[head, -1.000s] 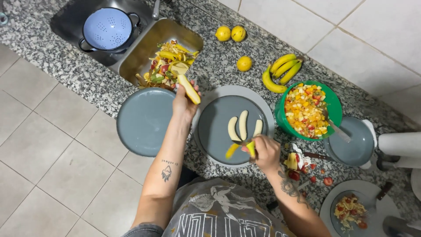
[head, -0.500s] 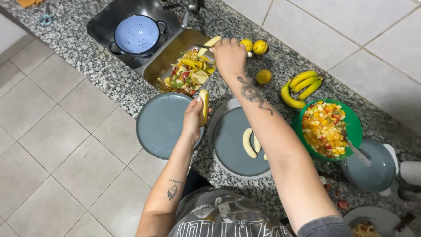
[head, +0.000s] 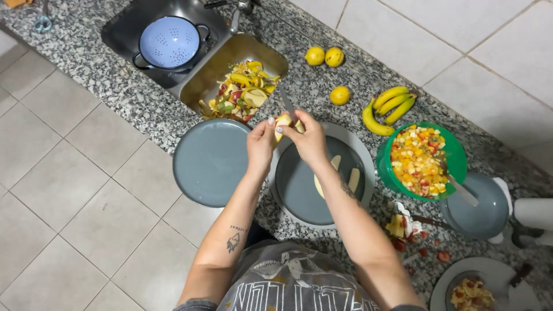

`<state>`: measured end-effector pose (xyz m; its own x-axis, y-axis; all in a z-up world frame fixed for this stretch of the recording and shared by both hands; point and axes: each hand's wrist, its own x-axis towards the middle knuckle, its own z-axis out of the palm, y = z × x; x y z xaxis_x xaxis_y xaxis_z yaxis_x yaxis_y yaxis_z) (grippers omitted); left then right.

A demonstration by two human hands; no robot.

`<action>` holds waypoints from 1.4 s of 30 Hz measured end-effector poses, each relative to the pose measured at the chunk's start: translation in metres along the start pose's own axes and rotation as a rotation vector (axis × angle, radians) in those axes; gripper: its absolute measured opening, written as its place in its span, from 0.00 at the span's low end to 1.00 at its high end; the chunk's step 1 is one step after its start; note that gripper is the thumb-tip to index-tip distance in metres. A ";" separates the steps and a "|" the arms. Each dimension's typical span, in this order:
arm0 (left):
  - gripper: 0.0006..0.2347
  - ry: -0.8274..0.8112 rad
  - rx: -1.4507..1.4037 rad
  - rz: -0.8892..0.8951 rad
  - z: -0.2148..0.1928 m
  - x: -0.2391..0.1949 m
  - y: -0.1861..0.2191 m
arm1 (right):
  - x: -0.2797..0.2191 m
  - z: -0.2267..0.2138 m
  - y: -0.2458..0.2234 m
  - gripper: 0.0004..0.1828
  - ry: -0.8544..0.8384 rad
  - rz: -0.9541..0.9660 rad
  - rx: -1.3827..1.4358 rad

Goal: The person transfers chopped strawberries from a plate into a green bowl containing other chopped fruits and mixes them with a fork. They then peel several bananas using a knife, placing the peels into the sink and the peeled bananas onto a plate.

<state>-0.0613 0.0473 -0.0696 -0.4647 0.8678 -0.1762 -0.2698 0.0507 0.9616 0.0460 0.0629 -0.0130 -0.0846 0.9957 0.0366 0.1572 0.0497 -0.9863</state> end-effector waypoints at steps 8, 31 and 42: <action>0.08 -0.065 -0.064 -0.040 0.009 -0.003 -0.019 | -0.025 -0.031 0.006 0.25 0.029 0.085 0.084; 0.11 -0.366 -0.020 0.104 0.024 -0.052 0.018 | -0.037 -0.050 0.004 0.15 0.292 0.234 0.458; 0.11 -0.285 -0.208 -0.058 0.030 -0.054 0.020 | -0.037 -0.047 -0.002 0.12 0.280 0.265 0.733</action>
<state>-0.0161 0.0159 -0.0345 -0.1978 0.9708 -0.1359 -0.4683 0.0282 0.8831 0.0954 0.0291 -0.0046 0.1290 0.9545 -0.2687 -0.5518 -0.1561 -0.8192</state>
